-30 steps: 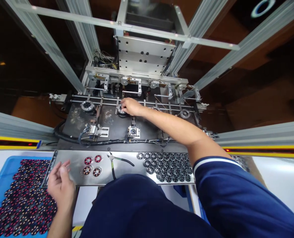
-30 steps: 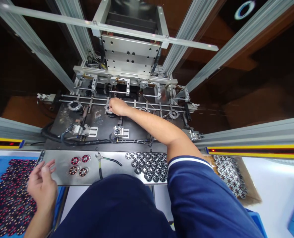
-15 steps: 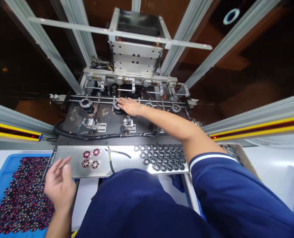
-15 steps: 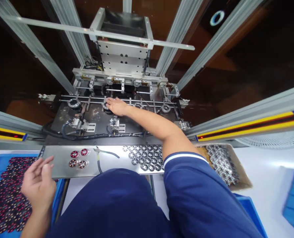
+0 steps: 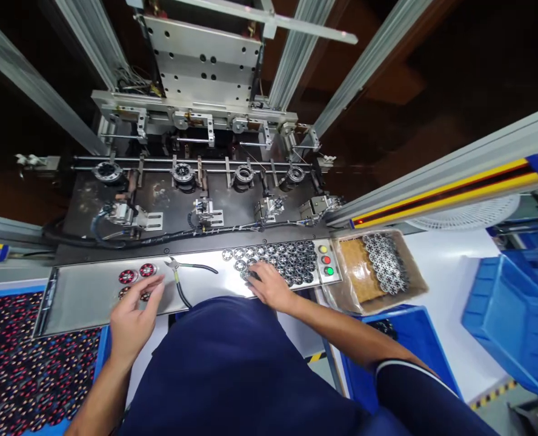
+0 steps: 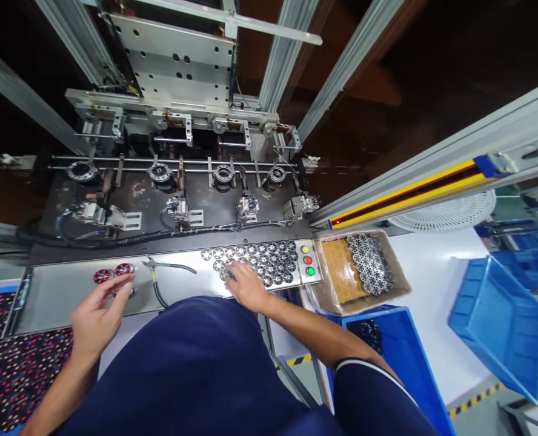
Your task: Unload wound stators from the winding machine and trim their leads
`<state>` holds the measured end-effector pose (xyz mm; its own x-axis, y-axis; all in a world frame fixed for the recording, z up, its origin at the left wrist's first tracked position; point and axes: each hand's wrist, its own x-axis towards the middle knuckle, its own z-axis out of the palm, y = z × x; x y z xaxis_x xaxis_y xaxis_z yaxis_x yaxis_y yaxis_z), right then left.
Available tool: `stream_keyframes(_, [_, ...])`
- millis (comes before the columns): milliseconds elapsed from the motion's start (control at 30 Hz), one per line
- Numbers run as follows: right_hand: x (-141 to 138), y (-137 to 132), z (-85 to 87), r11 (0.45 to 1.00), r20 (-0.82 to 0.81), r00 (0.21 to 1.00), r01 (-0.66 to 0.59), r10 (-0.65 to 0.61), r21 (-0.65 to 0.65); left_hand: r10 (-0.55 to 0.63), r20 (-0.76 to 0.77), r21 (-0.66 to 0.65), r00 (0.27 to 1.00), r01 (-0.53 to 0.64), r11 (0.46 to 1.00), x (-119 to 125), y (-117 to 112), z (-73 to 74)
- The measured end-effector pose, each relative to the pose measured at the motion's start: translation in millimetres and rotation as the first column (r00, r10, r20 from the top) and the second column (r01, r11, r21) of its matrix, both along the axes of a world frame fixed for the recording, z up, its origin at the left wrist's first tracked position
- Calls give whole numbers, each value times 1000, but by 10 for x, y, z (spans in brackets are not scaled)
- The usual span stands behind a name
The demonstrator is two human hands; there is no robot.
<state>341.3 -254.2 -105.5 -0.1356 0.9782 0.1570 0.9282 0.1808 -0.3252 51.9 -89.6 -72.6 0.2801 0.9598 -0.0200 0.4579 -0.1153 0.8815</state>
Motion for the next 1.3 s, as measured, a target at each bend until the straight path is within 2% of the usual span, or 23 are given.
stream_keyframes(67, [-81,-16,-102,999,4,1000,11,-11,-38,-45,-5,-28,999,45,999,53,14,-2])
stream_keyframes(167, [-211,101,-144,995,-10,999,-42,41,-91,-99,-6,-81,995,99,992,94,21,22])
stream_keyframes(267, [-304,270,-136,986,-44,994,-108,103,-130,-133,4,-183,991,131,974,121,2,60])
stream_keyframes(367, [-368,477,-60,977,-114,981,-170,156,-127,-156,71,-348,985,171,922,188,-37,102])
stream_keyframes(433, [-427,642,64,977,-183,966,-198,181,-83,-160,167,-466,973,221,857,260,-69,143])
stream_keyframes(533, [-558,890,360,977,-298,931,-211,211,32,-111,354,-581,928,312,752,362,-112,244])
stream_keyframes(600, [-645,1013,588,969,-361,899,-221,248,115,-36,464,-598,885,343,725,399,-137,337])
stream_keyframes(700, [-721,1102,884,931,-426,846,-200,321,304,86,576,-582,813,335,741,403,-176,486])
stream_keyframes(800, [-758,1105,1058,877,-432,835,-117,340,465,161,643,-570,749,328,753,388,-222,603])
stream_keyframes(933, [-810,1068,1134,863,-407,866,-52,289,502,205,692,-545,692,314,777,393,-267,669])
stream_keyframes(1000, [-803,1054,1162,885,-430,859,-55,278,462,208,702,-530,681,304,792,395,-271,672])
stream_keyframes(1067, [-746,1055,1210,931,-523,804,-96,281,353,196,704,-521,682,310,795,386,-267,664])
stream_keyframes(1133, [-642,1079,1277,960,-666,692,-190,278,204,165,706,-515,689,339,787,369,-262,650])
stream_keyframes(1167, [-580,1098,1312,956,-735,622,-260,271,134,143,708,-511,692,361,780,359,-261,642])
stream_keyframes(1233, [-456,1146,1367,907,-838,485,-421,251,27,92,711,-499,697,409,764,337,-261,624])
stream_keyframes(1300, [-356,1191,1388,822,-897,379,-568,227,-32,38,714,-487,699,456,745,317,-262,608])
